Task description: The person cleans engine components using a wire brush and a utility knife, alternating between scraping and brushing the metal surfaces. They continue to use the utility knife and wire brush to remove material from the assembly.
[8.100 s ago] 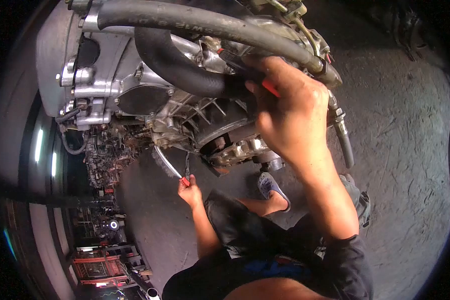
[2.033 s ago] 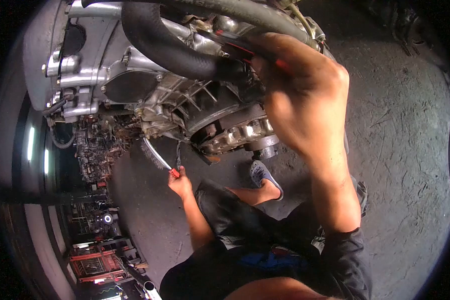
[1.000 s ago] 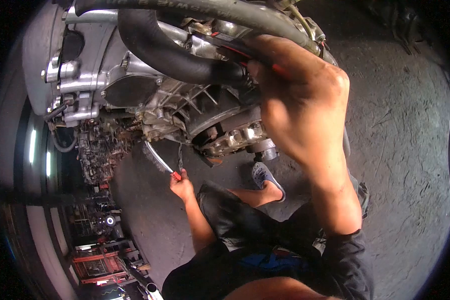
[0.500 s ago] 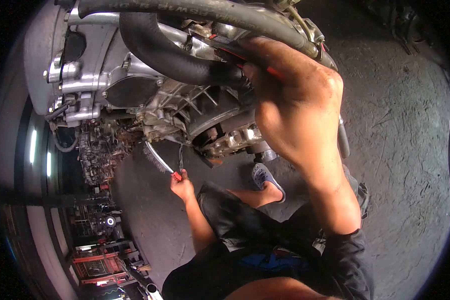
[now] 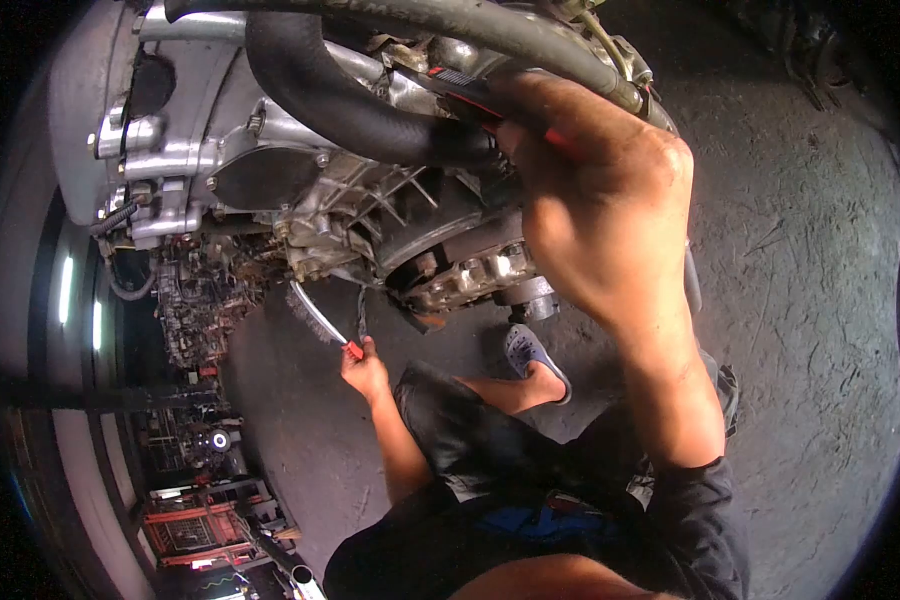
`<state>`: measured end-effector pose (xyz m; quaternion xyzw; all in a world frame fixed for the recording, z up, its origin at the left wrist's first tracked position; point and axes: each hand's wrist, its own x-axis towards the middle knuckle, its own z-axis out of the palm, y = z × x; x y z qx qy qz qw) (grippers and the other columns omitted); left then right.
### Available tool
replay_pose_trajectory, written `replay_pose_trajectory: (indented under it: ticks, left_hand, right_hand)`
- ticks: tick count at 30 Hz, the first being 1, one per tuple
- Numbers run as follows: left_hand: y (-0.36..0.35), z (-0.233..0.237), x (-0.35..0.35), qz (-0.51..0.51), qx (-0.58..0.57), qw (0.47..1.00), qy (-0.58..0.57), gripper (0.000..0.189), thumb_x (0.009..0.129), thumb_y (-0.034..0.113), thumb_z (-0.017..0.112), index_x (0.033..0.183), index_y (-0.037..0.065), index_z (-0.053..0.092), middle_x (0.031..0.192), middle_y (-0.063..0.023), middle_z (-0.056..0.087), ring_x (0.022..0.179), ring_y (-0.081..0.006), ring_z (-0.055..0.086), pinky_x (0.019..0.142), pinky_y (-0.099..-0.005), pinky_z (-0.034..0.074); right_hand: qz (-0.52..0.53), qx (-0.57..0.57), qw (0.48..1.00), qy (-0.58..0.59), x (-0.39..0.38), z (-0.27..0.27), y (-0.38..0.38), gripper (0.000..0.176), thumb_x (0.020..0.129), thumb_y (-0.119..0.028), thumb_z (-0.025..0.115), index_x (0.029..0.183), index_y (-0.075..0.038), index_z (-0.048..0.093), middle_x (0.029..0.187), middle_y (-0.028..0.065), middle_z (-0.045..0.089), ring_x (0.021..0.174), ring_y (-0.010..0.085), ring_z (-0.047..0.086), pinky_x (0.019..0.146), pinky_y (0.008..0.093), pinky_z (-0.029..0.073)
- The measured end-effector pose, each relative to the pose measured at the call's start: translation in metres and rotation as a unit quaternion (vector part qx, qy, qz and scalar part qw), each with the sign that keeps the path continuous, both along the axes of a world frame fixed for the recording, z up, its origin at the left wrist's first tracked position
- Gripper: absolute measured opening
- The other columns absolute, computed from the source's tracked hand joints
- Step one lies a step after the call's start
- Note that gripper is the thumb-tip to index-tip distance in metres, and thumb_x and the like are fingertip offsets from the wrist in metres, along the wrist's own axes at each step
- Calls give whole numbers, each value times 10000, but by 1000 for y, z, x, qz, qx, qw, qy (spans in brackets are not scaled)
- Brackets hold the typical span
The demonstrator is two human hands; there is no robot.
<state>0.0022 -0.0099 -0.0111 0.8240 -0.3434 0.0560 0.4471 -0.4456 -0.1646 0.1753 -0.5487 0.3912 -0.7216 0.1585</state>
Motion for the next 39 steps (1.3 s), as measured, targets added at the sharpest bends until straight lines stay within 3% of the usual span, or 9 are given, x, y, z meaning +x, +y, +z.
replay_pose_trajectory:
  ticks: [3, 17, 20, 23, 26, 29, 35, 38, 39]
  left_hand:
    - [1, 2, -5, 7, 10, 1000, -12, 192, 770, 79, 733, 760, -38, 582, 691, -70, 603, 624, -142, 516, 609, -311, 439]
    - [-2, 11, -16, 2, -5, 998, 57, 197, 775, 74, 727, 723, -29, 567, 659, -52, 574, 593, -139, 495, 573, -311, 426]
    - [0, 0, -3, -15, -26, 999, -25, 209, 779, 65, 720, 695, -18, 548, 628, -39, 551, 563, -129, 480, 542, -303, 414]
    - [0, -2, 1, -7, -24, 1000, 6, 228, 784, 59, 714, 670, -7, 528, 601, -29, 530, 538, -119, 468, 519, -297, 402]
    - [-5, 22, -35, -32, -8, 998, -62, 224, 789, 55, 710, 676, -7, 527, 593, -30, 526, 532, -117, 465, 518, -294, 401]
    - [-5, 19, -31, -1, -23, 999, 27, 223, 788, 57, 712, 688, -12, 525, 591, -34, 527, 531, -115, 469, 515, -294, 400]
    - [0, 2, -2, -5, -18, 1000, 2, 197, 779, 57, 717, 724, -28, 548, 628, -52, 557, 572, -149, 505, 555, -313, 421]
    - [-1, -3, 2, -5, -25, 1000, -17, 195, 776, 59, 717, 734, -39, 554, 652, -62, 568, 584, -171, 507, 577, -333, 427]
    - [-1, -3, 1, -6, -21, 1000, -18, 197, 776, 61, 717, 734, -41, 554, 655, -61, 569, 584, -175, 508, 581, -337, 428]
  right_hand:
    - [28, 64, 997, 22, -6, 1, 3, 151, 660, -12, 590, 808, -25, 617, 742, 195, 625, 732, 370, 622, 672, 435, 490]
    - [-5, 2, 1000, 15, 3, -2, 0, 185, 628, -2, 585, 810, -26, 607, 708, 185, 609, 713, 375, 618, 666, 435, 493]
    - [11, 33, 999, 20, -3, 0, 2, 170, 627, -6, 585, 795, -21, 602, 708, 191, 612, 713, 375, 620, 669, 437, 493]
    - [-7, -8, 1000, -1, 1, 0, 0, 167, 623, -14, 587, 789, -16, 604, 704, 198, 609, 718, 379, 621, 677, 443, 492]
    - [-6, 6, 1000, 24, -1, -2, 0, 190, 622, -16, 584, 810, -17, 613, 717, 196, 614, 725, 375, 621, 681, 438, 494]
    - [-2, 4, 1000, 3, 0, -4, 0, 196, 615, -14, 579, 808, -19, 614, 720, 195, 615, 727, 375, 621, 680, 443, 496]
    - [4, 39, 999, 4, -1, -3, -1, 251, 611, -20, 579, 853, -31, 643, 711, 197, 618, 721, 375, 626, 669, 445, 501]
    - [-3, -22, 999, -25, 2, -1, 1, 249, 617, -22, 582, 855, -25, 654, 716, 211, 623, 721, 383, 629, 672, 444, 503]
    - [3, 5, 1000, -8, -1, -1, 1, 239, 656, -14, 607, 889, -22, 663, 750, 198, 642, 741, 353, 650, 681, 405, 510]
